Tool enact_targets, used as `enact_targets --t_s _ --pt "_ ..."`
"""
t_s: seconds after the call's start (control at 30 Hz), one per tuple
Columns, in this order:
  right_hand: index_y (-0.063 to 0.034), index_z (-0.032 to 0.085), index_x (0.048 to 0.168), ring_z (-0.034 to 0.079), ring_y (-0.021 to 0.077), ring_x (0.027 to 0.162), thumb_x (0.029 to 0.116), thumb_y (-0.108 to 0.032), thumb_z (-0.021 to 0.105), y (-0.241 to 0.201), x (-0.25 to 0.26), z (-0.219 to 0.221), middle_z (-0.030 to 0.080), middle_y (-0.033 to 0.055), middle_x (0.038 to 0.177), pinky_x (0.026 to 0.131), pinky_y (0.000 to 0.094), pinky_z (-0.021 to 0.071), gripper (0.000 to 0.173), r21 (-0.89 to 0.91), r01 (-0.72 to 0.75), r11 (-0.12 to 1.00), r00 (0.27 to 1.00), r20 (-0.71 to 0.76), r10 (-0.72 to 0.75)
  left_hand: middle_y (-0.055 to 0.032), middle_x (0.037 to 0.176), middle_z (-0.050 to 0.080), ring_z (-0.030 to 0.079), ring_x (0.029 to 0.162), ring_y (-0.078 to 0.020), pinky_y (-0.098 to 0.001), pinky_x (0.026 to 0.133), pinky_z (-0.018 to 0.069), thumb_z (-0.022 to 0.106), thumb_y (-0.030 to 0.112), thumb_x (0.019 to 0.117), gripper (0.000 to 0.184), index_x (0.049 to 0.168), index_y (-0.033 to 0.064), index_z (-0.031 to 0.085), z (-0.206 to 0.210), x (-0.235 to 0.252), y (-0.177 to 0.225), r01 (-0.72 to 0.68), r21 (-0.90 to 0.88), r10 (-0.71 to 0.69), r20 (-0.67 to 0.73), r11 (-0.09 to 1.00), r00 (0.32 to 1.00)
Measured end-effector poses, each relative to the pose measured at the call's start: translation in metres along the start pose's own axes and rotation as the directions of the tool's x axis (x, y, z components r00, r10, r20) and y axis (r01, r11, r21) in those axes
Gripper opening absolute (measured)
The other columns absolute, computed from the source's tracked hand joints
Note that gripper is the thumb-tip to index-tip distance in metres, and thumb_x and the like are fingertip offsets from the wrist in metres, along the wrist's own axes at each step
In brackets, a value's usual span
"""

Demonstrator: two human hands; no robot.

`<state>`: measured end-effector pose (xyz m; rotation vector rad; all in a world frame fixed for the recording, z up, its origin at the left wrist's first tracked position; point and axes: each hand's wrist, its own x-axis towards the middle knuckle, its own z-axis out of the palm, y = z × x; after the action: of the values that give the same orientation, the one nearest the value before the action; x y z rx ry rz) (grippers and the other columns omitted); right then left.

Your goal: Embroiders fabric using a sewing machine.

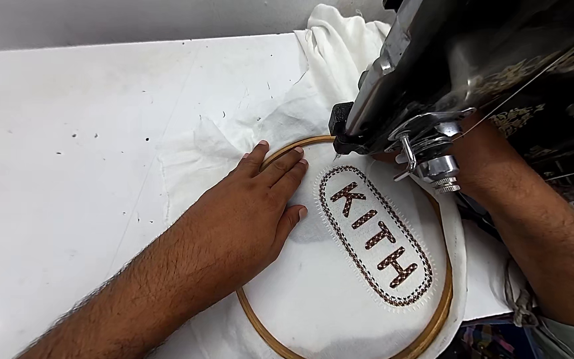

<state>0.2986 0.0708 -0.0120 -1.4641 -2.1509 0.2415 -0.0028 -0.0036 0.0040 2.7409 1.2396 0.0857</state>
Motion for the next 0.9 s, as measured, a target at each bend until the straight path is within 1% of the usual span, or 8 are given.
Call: enact_targets --t_s 0.33,0.4,0.47,0.53,0.67,0.77,0.83,0.9 --pt "-0.0332 0.053 0.058 0.047 -0.0037 0.05 0.0813 -0.055 0.075 0.006 -0.002 0.005 0.047 -0.0136 0.054 0.041 0.023 0.0355 0.039 -0.025 0.036 0.999 0.998 -0.046 -0.037 -0.0009 0.165 0.038 0.031 0.154 -0.0324 -0.0518 0.123 0.0307 0.028 0.049 0.1075 0.063 0.156 0.0124 0.046 0.001 0.001 -0.001 0.003 0.005 -0.003 -0.002 1.0 1.0" --pt "-0.0228 0.057 0.061 0.051 0.0019 0.054 0.085 -0.047 0.074 -0.021 -0.015 -0.008 0.051 -0.007 0.057 0.046 0.0256 0.0392 0.038 -0.073 -0.034 0.997 0.998 -0.051 0.03 -0.0017 0.165 0.039 0.031 0.154 -0.0328 -0.0518 0.123 0.0311 0.029 0.049 0.1075 0.063 0.155 0.012 0.047 0.001 0.001 -0.001 0.002 0.004 -0.002 -0.006 1.0 1.0" --pt "-0.0022 0.062 0.078 0.055 0.0145 0.069 0.0932 -0.027 0.069 -0.062 -0.029 -0.029 0.056 0.0073 0.072 0.064 0.0366 0.0418 0.03 -0.078 -0.179 0.981 0.982 0.047 0.183 -0.003 0.164 0.04 0.032 0.153 -0.0333 -0.0516 0.123 0.0314 0.029 0.048 0.1073 0.063 0.155 0.0111 0.047 0.0 0.001 -0.001 0.003 0.002 -0.003 -0.01 1.0 1.0" --pt "0.0031 0.061 0.08 0.054 0.0181 0.071 0.0956 -0.023 0.068 -0.072 -0.029 -0.034 0.058 0.0119 0.074 0.066 0.0392 0.0413 0.031 -0.115 -0.226 0.967 0.968 0.081 0.236 -0.0034 0.164 0.04 0.032 0.153 -0.033 -0.0514 0.123 0.0307 0.03 0.048 0.1073 0.063 0.155 0.0107 0.048 0.0 0.002 -0.001 0.003 0.0 -0.003 -0.01 1.0 1.0" --pt "0.0066 0.064 0.086 0.059 0.0241 0.076 0.0948 -0.022 0.068 -0.07 -0.029 -0.032 0.062 0.0185 0.08 0.07 0.0432 0.0435 0.03 -0.104 -0.166 0.981 0.983 0.062 0.173 -0.0028 0.164 0.04 0.032 0.154 -0.033 -0.0515 0.123 0.0309 0.03 0.047 0.1073 0.063 0.155 0.0106 0.047 -0.001 0.0 -0.001 0.009 0.0 -0.009 -0.004 1.0 1.0" --pt "0.0014 0.064 0.087 0.061 0.0193 0.076 0.0915 -0.024 0.066 -0.066 -0.032 -0.028 0.062 0.0132 0.079 0.068 0.0384 0.0456 0.026 -0.101 -0.11 0.989 0.994 0.008 0.111 -0.0024 0.165 0.039 0.032 0.154 -0.032 -0.0505 0.124 0.0307 0.03 0.047 0.1072 0.063 0.156 0.0109 0.046 -0.003 -0.001 0.0 0.013 0.009 -0.013 0.011 1.0 1.0" --pt "0.0063 0.066 0.093 0.061 0.0221 0.08 0.0926 -0.02 0.067 -0.07 -0.031 -0.032 0.064 0.0184 0.085 0.073 0.0407 0.0456 0.026 -0.069 -0.115 0.991 0.992 0.035 0.117 -0.0033 0.164 0.041 0.033 0.153 -0.0329 -0.0508 0.123 0.031 0.031 0.046 0.107 0.062 0.155 0.0101 0.048 -0.003 -0.002 0.001 0.009 0.006 -0.009 0.002 1.0 1.0" --pt "0.0001 0.066 0.092 0.061 0.0152 0.079 0.0895 -0.024 0.068 -0.068 -0.032 -0.031 0.064 0.0111 0.083 0.071 0.0354 0.0467 0.024 -0.076 -0.107 0.991 0.994 0.024 0.109 -0.0032 0.164 0.041 0.033 0.153 -0.0333 -0.051 0.123 0.0311 0.032 0.046 0.1069 0.062 0.155 0.0101 0.048 -0.003 -0.003 0.001 0.008 0.006 -0.008 0.001 1.0 1.0"
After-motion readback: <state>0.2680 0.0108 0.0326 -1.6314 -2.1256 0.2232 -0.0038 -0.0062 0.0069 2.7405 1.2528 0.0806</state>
